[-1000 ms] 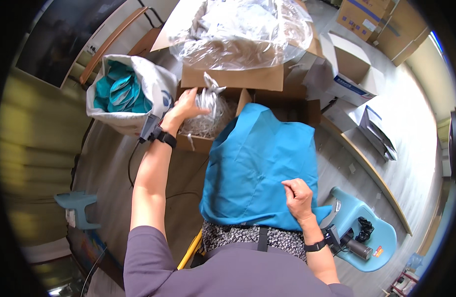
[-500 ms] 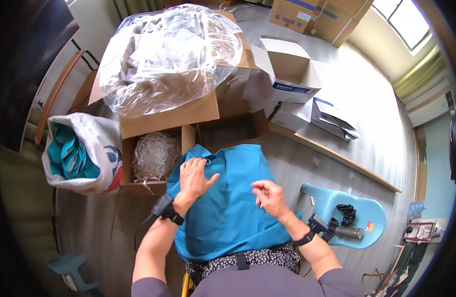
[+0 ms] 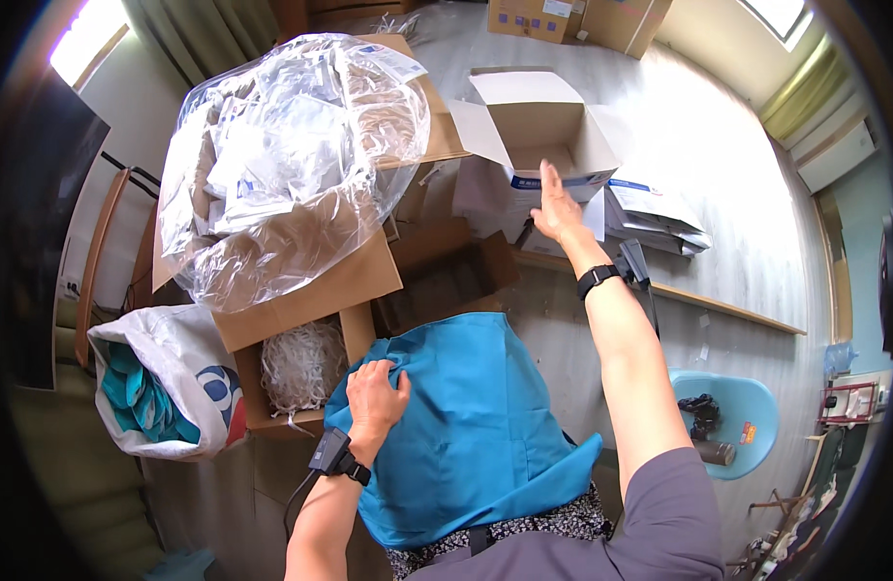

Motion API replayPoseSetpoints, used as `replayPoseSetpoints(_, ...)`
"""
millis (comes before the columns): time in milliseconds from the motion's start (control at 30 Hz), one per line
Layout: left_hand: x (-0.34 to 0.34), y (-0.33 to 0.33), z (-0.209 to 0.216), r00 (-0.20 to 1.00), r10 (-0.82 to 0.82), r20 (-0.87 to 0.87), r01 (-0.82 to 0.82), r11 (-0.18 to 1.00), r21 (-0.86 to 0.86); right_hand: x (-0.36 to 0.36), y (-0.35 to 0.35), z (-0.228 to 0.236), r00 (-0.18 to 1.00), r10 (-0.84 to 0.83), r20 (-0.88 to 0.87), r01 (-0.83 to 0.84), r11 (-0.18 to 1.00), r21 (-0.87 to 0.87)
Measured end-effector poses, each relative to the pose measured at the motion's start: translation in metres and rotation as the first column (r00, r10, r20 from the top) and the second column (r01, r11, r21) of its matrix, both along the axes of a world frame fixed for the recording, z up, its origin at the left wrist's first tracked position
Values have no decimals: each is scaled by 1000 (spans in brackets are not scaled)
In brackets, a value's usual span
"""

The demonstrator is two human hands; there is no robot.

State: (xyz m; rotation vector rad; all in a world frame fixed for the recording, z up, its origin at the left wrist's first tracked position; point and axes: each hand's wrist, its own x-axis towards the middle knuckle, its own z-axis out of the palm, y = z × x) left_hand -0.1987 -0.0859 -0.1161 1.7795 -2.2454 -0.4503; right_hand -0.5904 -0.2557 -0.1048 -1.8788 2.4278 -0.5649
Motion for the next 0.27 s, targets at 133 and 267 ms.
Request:
replayPoseSetpoints(133, 0, -2, -3, 1000, 0, 18, 0, 1000, 17, -7, 22, -48, 989, -33, -143, 36, 999, 19)
replayPoseSetpoints(267, -5, -6, -5, 1000, -6, 25, 5, 999, 36, -20, 43, -59, 974, 0, -225, 73, 946, 317)
